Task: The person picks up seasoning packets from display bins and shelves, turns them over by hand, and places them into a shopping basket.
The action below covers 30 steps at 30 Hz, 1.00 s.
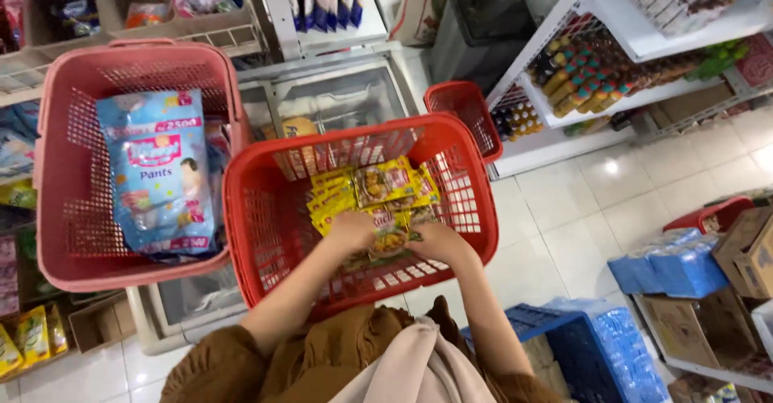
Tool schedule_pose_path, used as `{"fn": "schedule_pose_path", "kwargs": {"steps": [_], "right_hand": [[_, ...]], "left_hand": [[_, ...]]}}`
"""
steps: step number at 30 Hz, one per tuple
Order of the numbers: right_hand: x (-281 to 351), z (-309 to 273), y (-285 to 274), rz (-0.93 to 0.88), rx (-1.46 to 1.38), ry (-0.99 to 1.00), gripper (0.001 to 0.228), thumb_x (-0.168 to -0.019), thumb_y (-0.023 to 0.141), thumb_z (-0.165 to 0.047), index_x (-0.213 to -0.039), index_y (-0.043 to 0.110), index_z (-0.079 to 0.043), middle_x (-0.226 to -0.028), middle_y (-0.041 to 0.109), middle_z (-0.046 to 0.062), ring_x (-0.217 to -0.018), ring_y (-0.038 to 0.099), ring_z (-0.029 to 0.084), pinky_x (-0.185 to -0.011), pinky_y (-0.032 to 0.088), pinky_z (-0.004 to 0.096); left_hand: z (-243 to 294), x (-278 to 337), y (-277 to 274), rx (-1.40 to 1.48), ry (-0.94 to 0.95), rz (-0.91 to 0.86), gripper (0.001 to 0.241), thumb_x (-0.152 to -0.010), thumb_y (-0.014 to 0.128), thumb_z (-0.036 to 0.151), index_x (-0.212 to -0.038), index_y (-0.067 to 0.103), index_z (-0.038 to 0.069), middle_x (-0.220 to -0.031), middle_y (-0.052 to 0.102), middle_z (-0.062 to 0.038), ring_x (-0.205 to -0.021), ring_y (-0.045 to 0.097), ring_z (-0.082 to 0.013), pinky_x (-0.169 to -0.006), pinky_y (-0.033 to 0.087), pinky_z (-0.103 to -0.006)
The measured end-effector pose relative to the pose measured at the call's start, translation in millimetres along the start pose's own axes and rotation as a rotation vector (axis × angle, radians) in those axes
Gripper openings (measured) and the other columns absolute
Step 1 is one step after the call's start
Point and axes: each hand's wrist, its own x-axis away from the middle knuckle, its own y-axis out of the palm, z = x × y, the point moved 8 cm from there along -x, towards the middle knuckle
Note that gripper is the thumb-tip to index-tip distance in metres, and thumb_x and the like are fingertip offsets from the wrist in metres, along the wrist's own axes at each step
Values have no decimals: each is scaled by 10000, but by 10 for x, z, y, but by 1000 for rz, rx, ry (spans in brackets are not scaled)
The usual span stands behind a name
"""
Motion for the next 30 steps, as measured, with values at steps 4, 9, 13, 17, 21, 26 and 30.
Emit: {"fn": "schedule_pose_path", "kwargs": {"steps": [4, 9, 13, 17, 21, 26, 30], "right_hand": [[-1055, 343, 614, -303, 286, 98, 575, -776, 744, -475, -1224, 730, -115, -1202, 708, 183, -1055, 700, 339, -905, 551, 446], [-1465, 777, 856, -156, 248, 336, 568, -794, 772, -392, -1207, 703, -9, -1189, 723, 231, -1042, 726, 343, -873, 573, 436], [-1392, 892, 1044, -241, 72, 377, 562, -814, 786, -272, -1218, 644, 91, -1159, 752, 271, -989, 771, 342, -809, 607, 432], [-1376, 836, 984, -207, -134, 311, 633, -797, 842, -211, -1266, 592, 133, -1151, 723, 252, -972, 725, 310, -799, 577, 385], [-1210, 722, 746, -83, -425, 254, 682, -735, 828, -149, -1320, 563, 80, -1106, 740, 218, -933, 742, 282, -775, 599, 399], [-431, 280, 52, 147, -903, 8, 653, -815, 784, -130, -1375, 488, 28, -1181, 705, 150, -1050, 691, 210, -889, 559, 366], [586, 103, -333, 273, -958, -124, 428, -914, 725, -127, -1306, 628, 16, -1201, 708, 32, -1104, 629, 120, -956, 508, 282]], "left_hand": [[172, -191, 386, 17, -92, -132, 695, -855, 678, 481, -1416, 537, 96, -1208, 706, -146, -1079, 695, -321, -889, 567, -506], [254, -166, 349, 239, -30, -35, 1066, -929, 584, 594, -1659, 63, 18, -1113, 760, -242, -982, 742, -378, -950, 523, -523], [307, -226, 393, 383, -79, -126, 1113, -903, 655, 493, -1621, -34, -5, -1230, 603, -337, -1002, 720, -433, -916, 543, -505], [172, -282, 217, 534, -187, -42, 1107, -923, 689, 378, -1580, -108, -19, -1384, 400, -450, -1027, 693, -486, -903, 537, -502], [-49, -226, 23, 654, -232, -7, 1031, -846, 601, 122, -1679, -4, 62, -1296, 670, -345, -1156, 669, -417, -976, 526, -455], [-11, 395, -969, 1303, 290, 469, 1028, -771, 675, -16, -1581, 44, 43, -1339, 561, -183, -1191, 617, -248, -989, 513, -365], [413, 789, -1440, 1675, 422, 195, 546, -941, 646, 26, -1461, 508, -66, -1268, 705, -105, -1158, 647, -188, -998, 518, -333]]}}
